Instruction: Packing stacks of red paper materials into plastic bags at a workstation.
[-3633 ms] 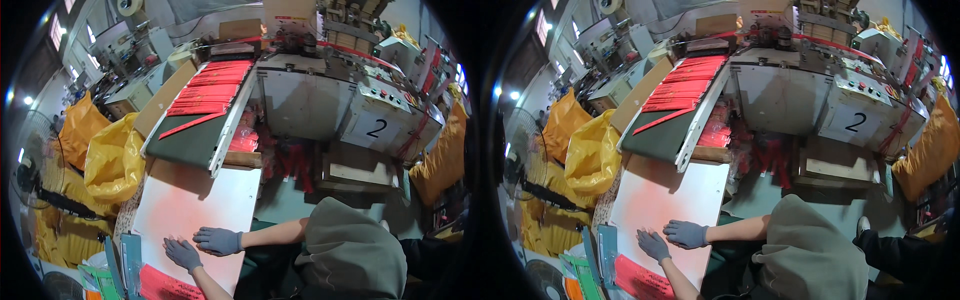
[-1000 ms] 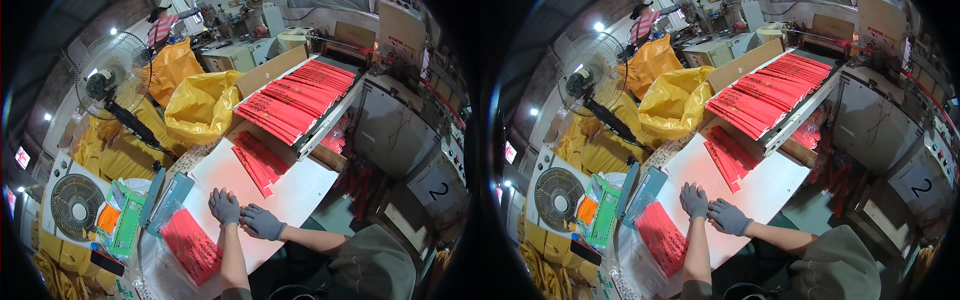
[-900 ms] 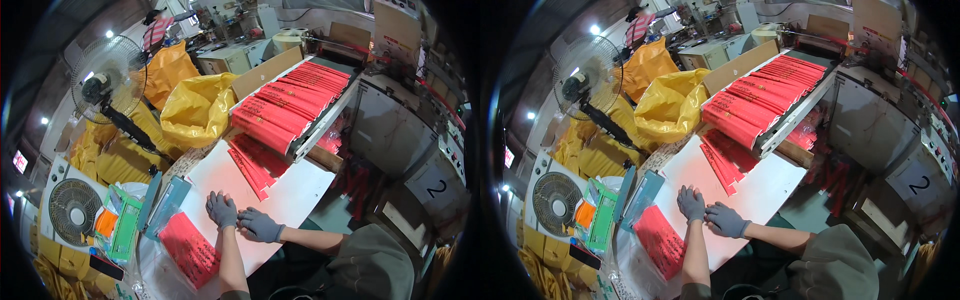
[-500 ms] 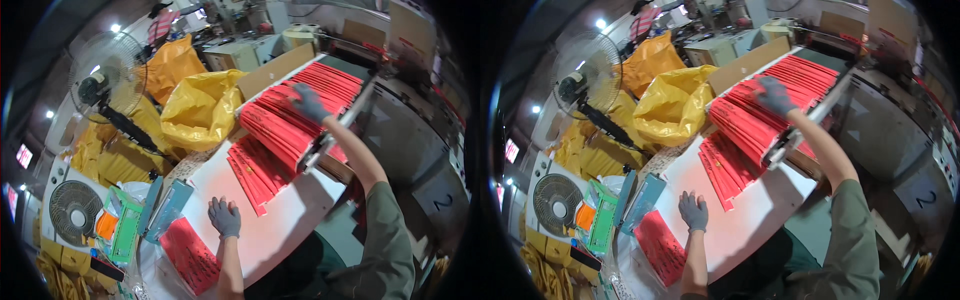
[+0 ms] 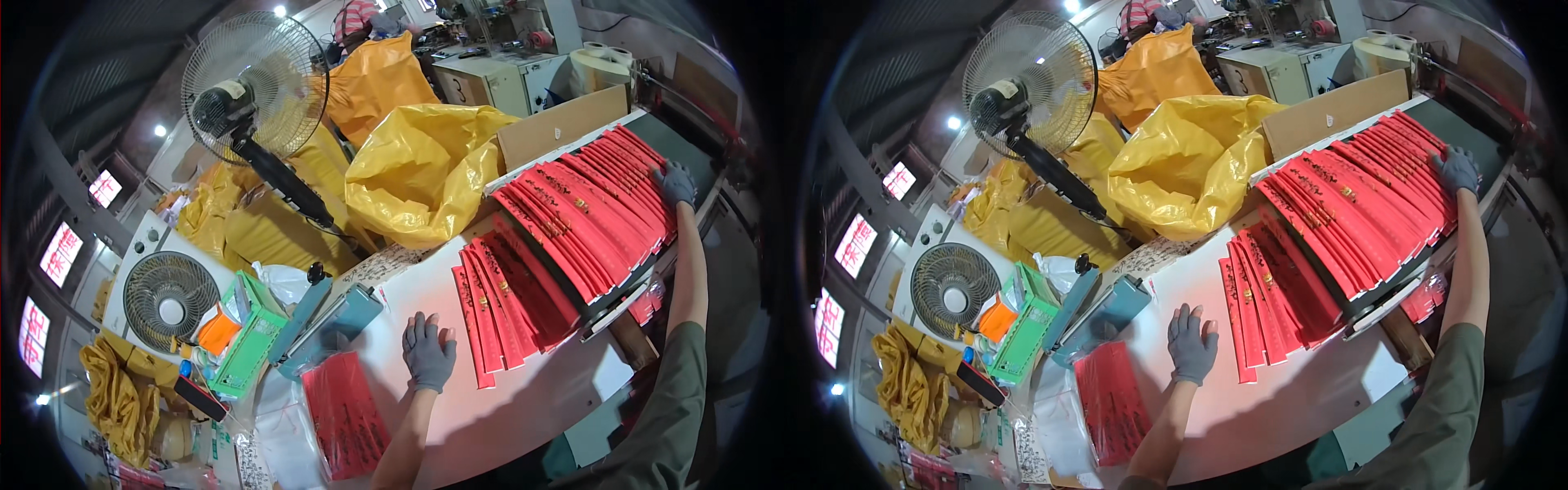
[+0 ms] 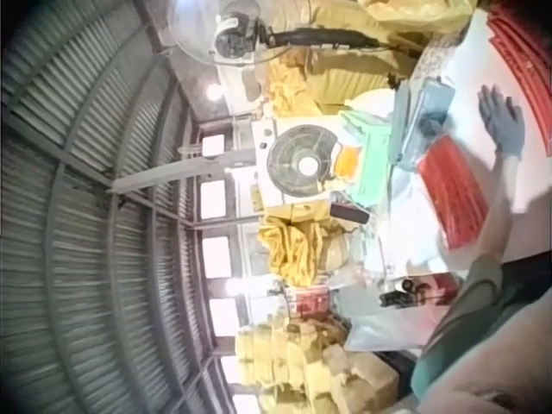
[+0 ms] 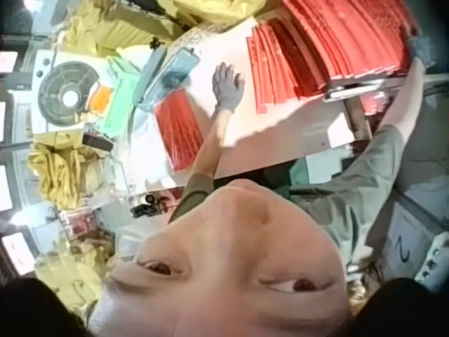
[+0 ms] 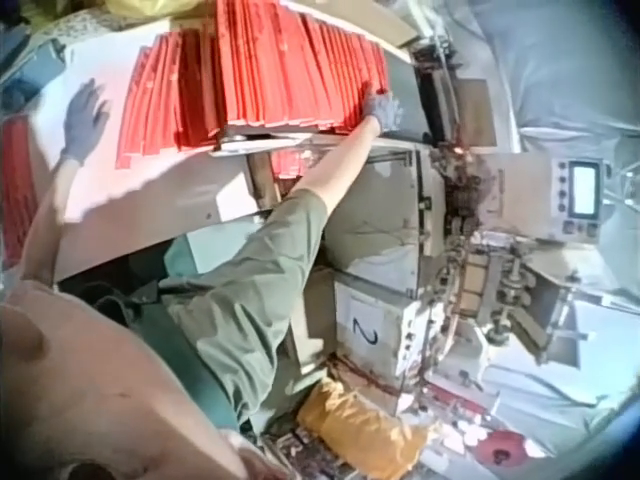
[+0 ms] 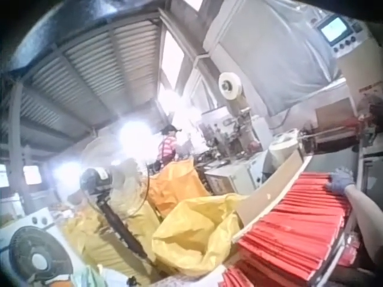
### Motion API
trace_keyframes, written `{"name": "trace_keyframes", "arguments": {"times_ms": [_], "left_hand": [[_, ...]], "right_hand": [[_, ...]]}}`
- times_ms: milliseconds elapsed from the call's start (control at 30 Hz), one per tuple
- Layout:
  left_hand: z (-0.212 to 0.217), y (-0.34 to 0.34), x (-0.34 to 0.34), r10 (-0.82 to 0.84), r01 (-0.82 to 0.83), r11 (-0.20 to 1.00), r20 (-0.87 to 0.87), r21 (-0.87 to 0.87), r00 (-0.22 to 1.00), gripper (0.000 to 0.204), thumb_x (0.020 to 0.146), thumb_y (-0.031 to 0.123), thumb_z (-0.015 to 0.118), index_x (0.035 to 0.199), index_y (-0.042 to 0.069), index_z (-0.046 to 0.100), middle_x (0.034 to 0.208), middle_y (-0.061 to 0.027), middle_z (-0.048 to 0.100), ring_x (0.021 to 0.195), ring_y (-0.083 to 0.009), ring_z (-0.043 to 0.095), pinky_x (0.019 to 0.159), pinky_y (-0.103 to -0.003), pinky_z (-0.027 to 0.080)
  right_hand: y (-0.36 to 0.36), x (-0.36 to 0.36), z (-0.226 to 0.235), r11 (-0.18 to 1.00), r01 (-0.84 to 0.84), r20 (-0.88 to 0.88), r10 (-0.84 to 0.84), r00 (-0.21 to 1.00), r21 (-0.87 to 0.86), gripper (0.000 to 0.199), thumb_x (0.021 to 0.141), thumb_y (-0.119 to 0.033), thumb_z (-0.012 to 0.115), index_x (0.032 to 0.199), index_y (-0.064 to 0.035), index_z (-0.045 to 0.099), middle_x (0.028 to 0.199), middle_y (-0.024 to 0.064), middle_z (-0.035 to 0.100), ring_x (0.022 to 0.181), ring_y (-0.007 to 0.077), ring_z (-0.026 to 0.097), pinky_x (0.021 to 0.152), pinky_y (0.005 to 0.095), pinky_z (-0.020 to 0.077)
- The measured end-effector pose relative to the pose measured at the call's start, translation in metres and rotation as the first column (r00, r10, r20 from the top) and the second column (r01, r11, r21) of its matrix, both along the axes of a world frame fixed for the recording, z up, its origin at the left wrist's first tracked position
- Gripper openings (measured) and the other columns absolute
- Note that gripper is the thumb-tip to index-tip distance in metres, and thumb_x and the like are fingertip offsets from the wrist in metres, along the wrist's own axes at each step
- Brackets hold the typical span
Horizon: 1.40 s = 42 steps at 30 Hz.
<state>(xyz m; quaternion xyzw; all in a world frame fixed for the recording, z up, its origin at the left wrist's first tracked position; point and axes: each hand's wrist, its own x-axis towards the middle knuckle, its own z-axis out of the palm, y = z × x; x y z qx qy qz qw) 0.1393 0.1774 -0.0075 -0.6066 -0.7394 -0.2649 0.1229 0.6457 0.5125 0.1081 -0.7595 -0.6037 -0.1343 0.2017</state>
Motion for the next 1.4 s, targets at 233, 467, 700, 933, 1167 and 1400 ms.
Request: {"name": "trace_keyframes", "arguments": {"times_ms": [233,467,700,933,1167,1400], "left_hand": [[0.012,0.023,0.012,-0.138,0.105,0.973,0.159,0.203,0.978,0.046,0.085,0.031,0.062,0.121,0.003,0.053,0.129,-0.0212,0.049,0.12,-0.0379,0.046,0.099,-0.044,0.039],[-0.003,0.039,0.016,-0.202,0.083,0.962,0.475,0.259,0.857,0.065,0.088,0.039,0.06,0.134,-0.002,0.039,0.133,-0.0233,0.045,0.124,-0.036,0.043,0.102,-0.039,0.037],[0.001,0.034,0.011,-0.106,0.037,0.987,0.462,0.157,0.881,0.078,0.08,0.044,0.067,0.137,0.0,0.036,0.136,-0.025,0.043,0.125,-0.0369,0.044,0.104,-0.039,0.035],[-0.003,0.036,0.014,-0.216,-0.012,0.963,0.799,0.269,0.561,0.095,0.073,0.042,0.075,0.142,0.001,0.024,0.137,-0.0219,0.04,0.126,-0.0301,0.042,0.104,-0.035,0.035],[0.034,-0.047,0.029,-0.164,0.16,0.966,0.961,0.201,-0.221,0.07,0.078,0.031,0.073,0.13,-0.004,0.043,0.121,-0.0122,0.057,0.104,-0.0202,0.059,0.088,-0.03,0.048],[0.03,-0.251,0.076,0.001,0.345,0.938,0.99,0.047,-0.138,0.053,0.082,0.02,0.071,0.126,-0.001,0.051,0.121,-0.0105,0.058,0.112,-0.0192,0.055,0.093,-0.034,0.046]], "right_hand": [[-0.089,-0.119,0.047,0.8,-0.593,-0.097,0.586,0.805,-0.087,0.078,0.066,-0.073,0.061,0.086,0.0028,0.064,0.09,0.0242,0.061,0.088,0.0397,0.059,0.078,0.0444,0.0457],[-0.181,-0.228,0.064,0.578,-0.781,-0.043,0.797,0.603,-0.236,0.067,0.071,-0.065,0.061,0.081,0.001,0.062,0.08,0.0219,0.06,0.081,0.0369,0.06,0.076,0.0433,0.0474],[-0.225,-0.31,-0.017,0.624,-0.78,-0.031,0.782,0.623,0.053,0.084,0.082,-0.06,0.054,0.127,0.0095,0.042,0.114,0.0281,0.054,0.104,0.0408,0.055,0.086,0.0443,0.0466],[-0.183,-0.303,-0.084,0.644,-0.765,-0.678,0.557,0.479,-0.012,0.095,0.082,-0.066,0.052,0.136,0.0095,0.03,0.122,0.0326,0.051,0.113,0.0408,0.053,0.094,0.0411,0.0438],[-0.294,-0.324,-0.079,0.458,-0.888,-0.897,0.405,0.179,0.03,0.106,0.068,-0.058,0.072,0.137,0.0089,0.03,0.125,0.026,0.052,0.118,0.033,0.052,0.099,0.0362,0.0401],[-0.462,-0.239,-0.064,0.022,-0.993,-0.993,-0.029,-0.119,0.118,0.097,0.08,-0.033,0.073,0.146,-0.0002,0.011,0.144,0.0176,0.032,0.132,0.0225,0.033,0.107,0.0367,0.031]]}}
